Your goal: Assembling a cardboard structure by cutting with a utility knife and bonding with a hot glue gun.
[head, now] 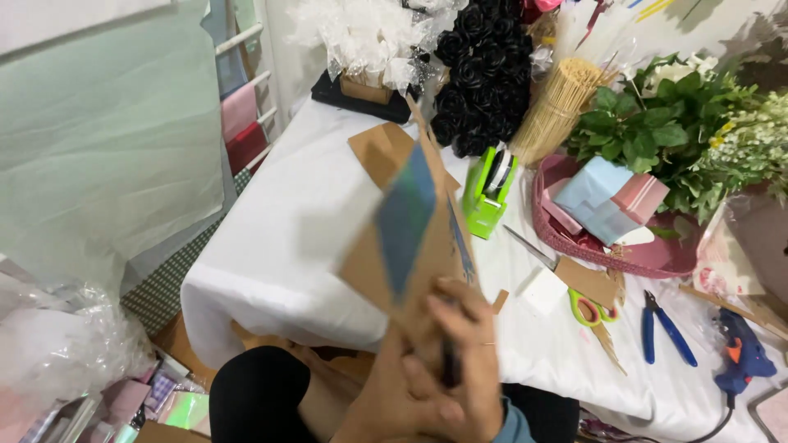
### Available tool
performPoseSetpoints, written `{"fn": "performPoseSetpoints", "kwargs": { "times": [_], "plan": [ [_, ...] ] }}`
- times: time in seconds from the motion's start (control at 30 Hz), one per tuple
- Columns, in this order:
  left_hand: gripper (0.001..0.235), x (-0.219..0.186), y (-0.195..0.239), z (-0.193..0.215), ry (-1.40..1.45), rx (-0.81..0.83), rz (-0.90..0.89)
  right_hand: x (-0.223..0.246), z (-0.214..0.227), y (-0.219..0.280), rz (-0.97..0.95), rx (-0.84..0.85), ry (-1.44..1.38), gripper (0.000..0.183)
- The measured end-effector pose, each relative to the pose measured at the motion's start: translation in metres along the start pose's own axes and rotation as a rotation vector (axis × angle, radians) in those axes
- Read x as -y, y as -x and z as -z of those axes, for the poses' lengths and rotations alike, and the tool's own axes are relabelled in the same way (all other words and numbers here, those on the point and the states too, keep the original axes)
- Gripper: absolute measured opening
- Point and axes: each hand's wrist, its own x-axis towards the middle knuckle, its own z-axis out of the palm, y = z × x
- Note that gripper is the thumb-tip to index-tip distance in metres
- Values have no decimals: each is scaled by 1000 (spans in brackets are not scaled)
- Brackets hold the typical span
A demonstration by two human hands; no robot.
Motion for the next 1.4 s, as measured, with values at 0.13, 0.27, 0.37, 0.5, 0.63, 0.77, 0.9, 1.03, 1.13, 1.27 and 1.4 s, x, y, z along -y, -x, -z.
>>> {"fn": "performPoseSetpoints", "kwargs": {
  "times": [0.13, 0.27, 0.37, 0.5, 0.63, 0.77, 0.9, 1.03, 1.13, 1.27, 1.4],
  "plan": [
    [54, 61, 12, 67, -94, -509, -4, 4, -9, -7, 57, 338, -62, 49],
    [45, 47, 22, 98, 199, -820, -17, -23, 17, -4, 26, 79, 42, 27],
    [55, 57, 43, 135, 240, -835, 118, -74, 44, 3, -231, -159, 237, 39],
    [72, 53, 54, 130, 315, -838, 319, -145, 54, 38, -782, -121, -109, 28],
    [54, 107, 82, 130, 275, -967, 341, -171, 37, 59, -764, -29, 22, 16],
    [64, 106, 96, 130, 32, -966, 589, -180, 28, 61, -659, 91, 275, 14],
    [70, 105, 111, 159, -770, -975, 18, -183, 23, 63, -429, 178, 423, 16],
    [54, 41, 39, 108, -922, -847, -127, -181, 9, 68, -269, 176, 515, 13],
    [37, 50, -17, 90, -1109, -382, -145, -179, 5, 69, -179, 193, 604, 12],
    [34, 130, -56, 102, -1511, -41, -339, -186, 4, 82, -50, 164, 900, 11],
    [52, 162, -49, 104, -1630, 127, -362, -166, 1, 66, -53, 187, 899, 31]
  ]
}}
